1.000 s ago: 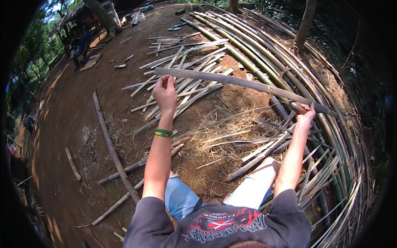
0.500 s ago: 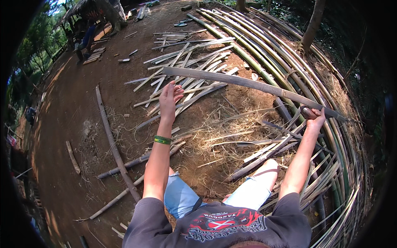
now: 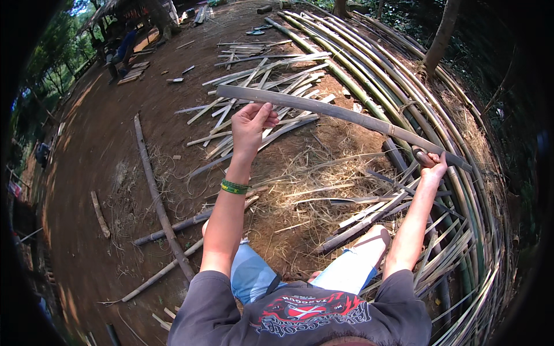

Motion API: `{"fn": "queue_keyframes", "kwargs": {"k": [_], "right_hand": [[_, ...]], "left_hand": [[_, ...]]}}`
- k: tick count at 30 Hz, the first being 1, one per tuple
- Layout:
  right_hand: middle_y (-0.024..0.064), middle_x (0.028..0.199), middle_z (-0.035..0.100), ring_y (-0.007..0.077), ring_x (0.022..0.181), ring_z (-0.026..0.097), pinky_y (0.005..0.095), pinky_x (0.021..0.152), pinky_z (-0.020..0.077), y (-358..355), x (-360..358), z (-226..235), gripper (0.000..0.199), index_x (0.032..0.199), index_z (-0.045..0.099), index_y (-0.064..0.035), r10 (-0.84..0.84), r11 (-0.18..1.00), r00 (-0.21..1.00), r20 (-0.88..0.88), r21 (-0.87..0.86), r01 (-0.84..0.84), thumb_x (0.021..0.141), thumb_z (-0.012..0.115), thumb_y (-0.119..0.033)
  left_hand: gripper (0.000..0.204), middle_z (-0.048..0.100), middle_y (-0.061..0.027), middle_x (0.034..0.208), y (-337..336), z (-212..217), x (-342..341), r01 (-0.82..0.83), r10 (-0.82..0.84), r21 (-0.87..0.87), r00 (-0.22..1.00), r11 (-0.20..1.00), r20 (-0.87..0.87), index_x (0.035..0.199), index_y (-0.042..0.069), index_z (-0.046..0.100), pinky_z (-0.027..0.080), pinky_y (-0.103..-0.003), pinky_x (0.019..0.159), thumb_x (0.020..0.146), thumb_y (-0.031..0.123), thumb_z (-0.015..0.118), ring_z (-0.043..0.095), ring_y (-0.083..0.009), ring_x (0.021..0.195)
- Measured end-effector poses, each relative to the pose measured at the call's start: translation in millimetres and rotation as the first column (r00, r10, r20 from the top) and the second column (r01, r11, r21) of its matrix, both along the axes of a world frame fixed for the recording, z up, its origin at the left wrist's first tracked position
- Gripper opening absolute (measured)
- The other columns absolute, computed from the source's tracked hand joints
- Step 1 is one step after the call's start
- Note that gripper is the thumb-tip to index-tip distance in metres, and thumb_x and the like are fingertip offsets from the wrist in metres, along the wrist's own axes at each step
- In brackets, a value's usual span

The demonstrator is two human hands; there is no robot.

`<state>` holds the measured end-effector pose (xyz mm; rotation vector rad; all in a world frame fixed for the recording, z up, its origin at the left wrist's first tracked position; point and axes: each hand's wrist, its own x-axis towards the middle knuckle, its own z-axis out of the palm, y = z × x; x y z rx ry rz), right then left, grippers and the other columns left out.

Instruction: The person sits on the ground and uses a machete to sharpen a long piece of bamboo into a point. They repeatedly shave the bamboo and inspect the tip to refine the shape.

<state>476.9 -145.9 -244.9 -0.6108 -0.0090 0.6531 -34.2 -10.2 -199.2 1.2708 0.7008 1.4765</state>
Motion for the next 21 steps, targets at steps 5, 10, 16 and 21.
{"fn": "queue_keyframes", "kwargs": {"k": [5, 10, 16, 21], "right_hand": [[-0.0004, 0.05, 0.038, 0.0176, 0.049, 0.041, 0.0324, 0.056, 0.0424, 2, 1, -2, 0.048, 0.057, 0.039, -0.0138, -0.008, 0.997, 1.0, -0.022, 0.079, 0.01, 0.098, 0.055, -0.031], [-0.0021, 0.051, 0.037, 0.0142, 0.047, 0.038, 0.0308, 0.056, 0.0411, 4, -11, 1, 0.047, 0.058, 0.038, -0.0145, 0.0, 0.989, 0.996, -0.094, 0.148, 0.014, 0.097, 0.057, -0.031], [-0.0009, 0.048, 0.04, 0.0193, 0.048, 0.046, 0.0353, 0.058, 0.0445, 14, -71, -10, 0.05, 0.055, 0.038, -0.0168, -0.003, 0.999, 0.997, -0.08, -0.039, 0.0, 0.092, 0.063, -0.037], [-0.0056, 0.054, 0.032, 0.0094, 0.046, 0.034, 0.0271, 0.05, 0.038, 35, -131, -51, 0.033, 0.081, 0.05, -0.0093, 0.365, 0.929, 0.923, -0.121, -0.014, -0.369, 0.091, 0.066, -0.036]], "left_hand": [[0.013, 0.064, -0.004, 0.074, 11, -10, -19, -0.256, 0.259, 0.112, 0.966, 0.96, -0.015, 0.091, 0.002, 0.063, 0.048, -0.023, 0.059, 0.096, 0.014, 0.062, 0.059, -0.0091, 0.063], [0.028, 0.064, -0.0028, 0.101, 34, -73, -80, -0.528, 0.545, -0.251, 0.838, 0.812, 0.0, 0.117, 0.003, 0.059, 0.045, -0.029, 0.078, 0.093, 0.016, 0.054, 0.056, -0.0086, 0.088], [0.078, 0.042, -0.0163, 0.145, -15, -50, 3, 0.389, -0.265, -0.01, 0.645, 0.921, 0.717, 0.139, -0.002, 0.041, 0.025, -0.05, 0.115, 0.086, 0.05, 0.064, 0.037, -0.0293, 0.136], [0.05, 0.039, 0.0006, 0.058, -3, 7, -56, 0.201, -0.222, 0.15, 0.407, 0.968, 0.886, 0.067, 0.013, 0.042, 0.045, -0.033, 0.066, 0.095, 0.052, 0.053, 0.043, -0.0145, 0.057]]}}
